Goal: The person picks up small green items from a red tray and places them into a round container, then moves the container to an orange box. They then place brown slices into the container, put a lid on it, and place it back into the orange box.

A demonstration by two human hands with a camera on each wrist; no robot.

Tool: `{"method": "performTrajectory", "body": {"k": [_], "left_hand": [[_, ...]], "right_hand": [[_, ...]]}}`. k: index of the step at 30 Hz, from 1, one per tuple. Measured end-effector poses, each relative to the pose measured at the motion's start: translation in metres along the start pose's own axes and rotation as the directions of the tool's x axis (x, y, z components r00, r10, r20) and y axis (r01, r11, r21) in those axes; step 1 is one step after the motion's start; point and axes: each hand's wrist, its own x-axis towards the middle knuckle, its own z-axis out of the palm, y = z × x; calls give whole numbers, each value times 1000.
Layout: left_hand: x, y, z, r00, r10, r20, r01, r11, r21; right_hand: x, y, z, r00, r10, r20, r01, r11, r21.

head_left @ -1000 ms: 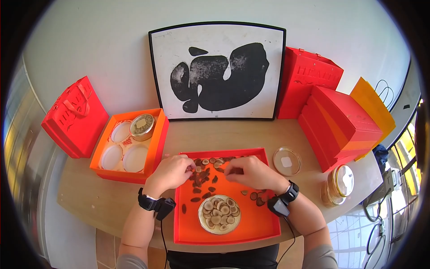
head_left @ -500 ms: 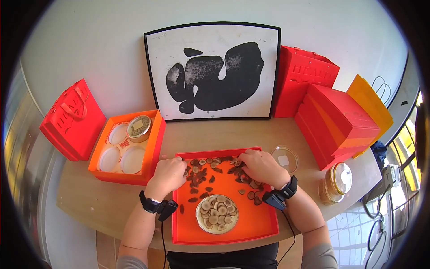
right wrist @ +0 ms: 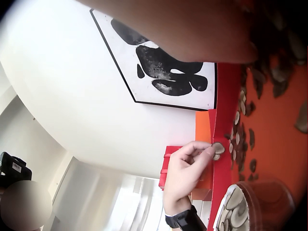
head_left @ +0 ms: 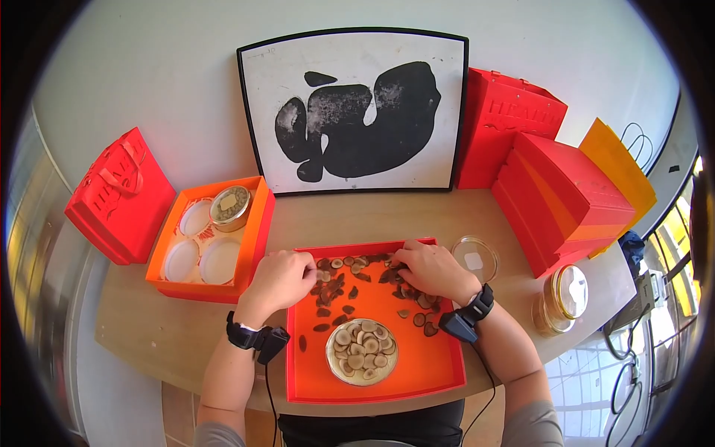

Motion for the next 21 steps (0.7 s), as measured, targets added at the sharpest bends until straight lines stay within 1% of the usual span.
{"method": "performTrajectory", "body": {"k": [1,2,4,5,7,8,9,11,12,16,18,21], "left_hand": [[-1,4,-5,999,29,35,-26,995,-92],[-4,11,-11,999,29,37,-26,995,-92],[-10,28,-23,966,144,216,-79,956,-283],[-12,32,-23,966,143,217,-77,956,-284],[-18,39,-22,900,286,329,-139,904,-405],[-20,46,-25,867,312,388,-112,882,-457],[-21,51,-25,867,312,389,-112,882,-458],[-25,56,-22,807,353,473,-108,876,-469],[-26,57,-20,796,382,469,-130,865,-484],[-24,59,-26,796,353,492,-124,890,-438],[-22,55,-25,826,342,448,-120,884,-452],[-23,57,-28,827,334,452,-96,877,-472]], "right_hand": [[1,1,0,1000,-5,-8,5,1000,2],[1,0,0,1000,-3,-7,3,1000,3],[2,0,0,1000,-3,-16,4,999,44],[2,0,0,1000,-3,-15,4,999,44],[2,1,0,999,-16,-32,18,998,67],[2,0,1,999,-16,-31,18,998,67],[2,-1,0,999,-16,-39,18,998,59],[3,-2,-1,999,-18,-47,20,999,49],[3,-2,-1,998,-22,-61,25,999,47],[4,0,2,993,-37,-116,42,998,41],[5,-2,-1,994,-20,-111,25,999,42],[6,-3,-3,995,8,-102,-3,999,50]]}}
